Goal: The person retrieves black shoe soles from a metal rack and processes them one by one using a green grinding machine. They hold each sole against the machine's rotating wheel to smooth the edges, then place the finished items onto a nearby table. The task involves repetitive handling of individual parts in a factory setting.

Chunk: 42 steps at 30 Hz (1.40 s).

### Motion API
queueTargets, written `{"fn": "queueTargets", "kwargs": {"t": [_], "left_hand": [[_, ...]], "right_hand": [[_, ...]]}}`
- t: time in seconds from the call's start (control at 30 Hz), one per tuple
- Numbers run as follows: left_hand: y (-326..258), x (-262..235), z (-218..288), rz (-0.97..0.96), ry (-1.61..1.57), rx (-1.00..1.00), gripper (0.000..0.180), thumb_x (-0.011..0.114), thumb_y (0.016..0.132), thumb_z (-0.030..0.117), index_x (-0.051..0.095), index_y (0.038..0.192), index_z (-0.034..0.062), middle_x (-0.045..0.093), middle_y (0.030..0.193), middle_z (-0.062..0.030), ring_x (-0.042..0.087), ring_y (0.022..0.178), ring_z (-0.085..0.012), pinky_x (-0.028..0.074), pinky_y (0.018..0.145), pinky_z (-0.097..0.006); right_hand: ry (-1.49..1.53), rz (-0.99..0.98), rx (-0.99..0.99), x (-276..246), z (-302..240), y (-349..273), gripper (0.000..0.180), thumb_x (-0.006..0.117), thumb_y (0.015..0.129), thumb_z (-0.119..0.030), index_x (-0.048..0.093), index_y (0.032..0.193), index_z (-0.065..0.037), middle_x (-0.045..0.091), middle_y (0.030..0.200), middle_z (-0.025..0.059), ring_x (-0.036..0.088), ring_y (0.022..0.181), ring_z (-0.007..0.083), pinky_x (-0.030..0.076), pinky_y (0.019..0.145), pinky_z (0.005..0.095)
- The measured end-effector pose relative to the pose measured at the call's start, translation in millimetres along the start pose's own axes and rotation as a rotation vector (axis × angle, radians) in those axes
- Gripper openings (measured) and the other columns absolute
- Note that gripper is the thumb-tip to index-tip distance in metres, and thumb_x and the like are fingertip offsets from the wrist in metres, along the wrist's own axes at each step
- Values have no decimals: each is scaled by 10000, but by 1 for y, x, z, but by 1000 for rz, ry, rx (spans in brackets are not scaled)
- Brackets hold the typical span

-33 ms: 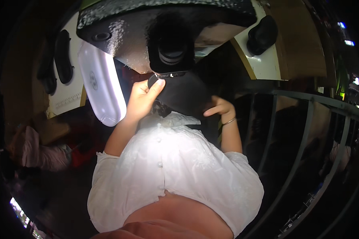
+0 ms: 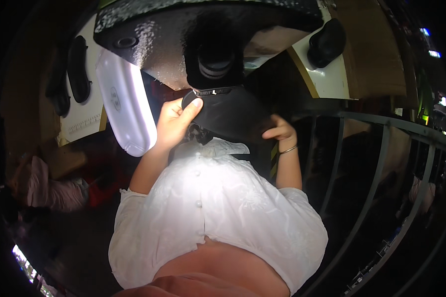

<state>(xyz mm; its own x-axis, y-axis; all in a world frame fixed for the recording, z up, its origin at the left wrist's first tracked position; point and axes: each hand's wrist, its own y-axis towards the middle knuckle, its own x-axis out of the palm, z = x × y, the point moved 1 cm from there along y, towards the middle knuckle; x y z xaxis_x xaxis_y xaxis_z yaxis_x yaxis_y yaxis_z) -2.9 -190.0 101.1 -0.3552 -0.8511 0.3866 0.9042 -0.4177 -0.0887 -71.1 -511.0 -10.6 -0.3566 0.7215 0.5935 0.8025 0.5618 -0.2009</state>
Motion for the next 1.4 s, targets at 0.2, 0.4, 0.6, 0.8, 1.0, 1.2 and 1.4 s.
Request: {"fn": "queueTargets", "kwargs": {"t": [0.2,0.4,0.6,0.8,1.0,1.2,1.4], "left_hand": [[-19,-16,16,-30,42,-111,234,475,881,112,540,1042,-44,623,862,-90,595,681,-128,495,649,-251],[-54,-53,15,95,-98,-160,242,423,854,93,517,1027,-47,609,888,-116,606,713,-152,525,609,-300],[-80,-95,-5,320,-258,-268,246,422,844,122,492,1031,-20,602,894,-108,614,713,-188,532,613,-334],[-76,-131,-73,182,-377,-386,238,459,836,114,498,1044,4,598,906,-130,613,749,-191,521,674,-337],[-48,-86,-141,-287,473,-338,466,650,760,178,472,1149,-5,563,989,-77,528,871,-142,442,743,-289],[-17,-67,-76,199,724,-73,335,695,731,147,592,1013,0,624,886,-86,582,754,-135,471,675,-261],[-9,-186,30,1222,1622,427,514,643,750,378,500,1125,57,372,1276,-227,358,1182,-380,321,945,-477]], "right_hand": [[424,387,-435,19,-73,38,353,505,802,-130,522,1102,56,593,1047,195,607,928,305,504,817,413],[481,228,-375,72,-88,93,321,474,817,-149,547,1055,55,611,994,193,625,852,286,516,730,367],[356,84,-269,117,-67,117,435,498,755,-133,450,1154,33,593,976,164,609,751,261,497,542,335],[92,15,-211,158,-74,129,320,519,727,-14,528,1046,6,577,985,117,572,834,203,447,743,294],[-362,198,-246,182,-75,148,216,628,801,-187,641,891,9,629,724,9,536,569,54,430,506,213],[-1020,766,-469,140,-125,119,235,600,816,-186,624,979,-18,625,772,99,540,639,62,431,572,219],[-326,1299,-1266,52,-175,41,250,517,858,-72,471,1098,-19,561,996,80,582,801,169,541,641,312]]}}
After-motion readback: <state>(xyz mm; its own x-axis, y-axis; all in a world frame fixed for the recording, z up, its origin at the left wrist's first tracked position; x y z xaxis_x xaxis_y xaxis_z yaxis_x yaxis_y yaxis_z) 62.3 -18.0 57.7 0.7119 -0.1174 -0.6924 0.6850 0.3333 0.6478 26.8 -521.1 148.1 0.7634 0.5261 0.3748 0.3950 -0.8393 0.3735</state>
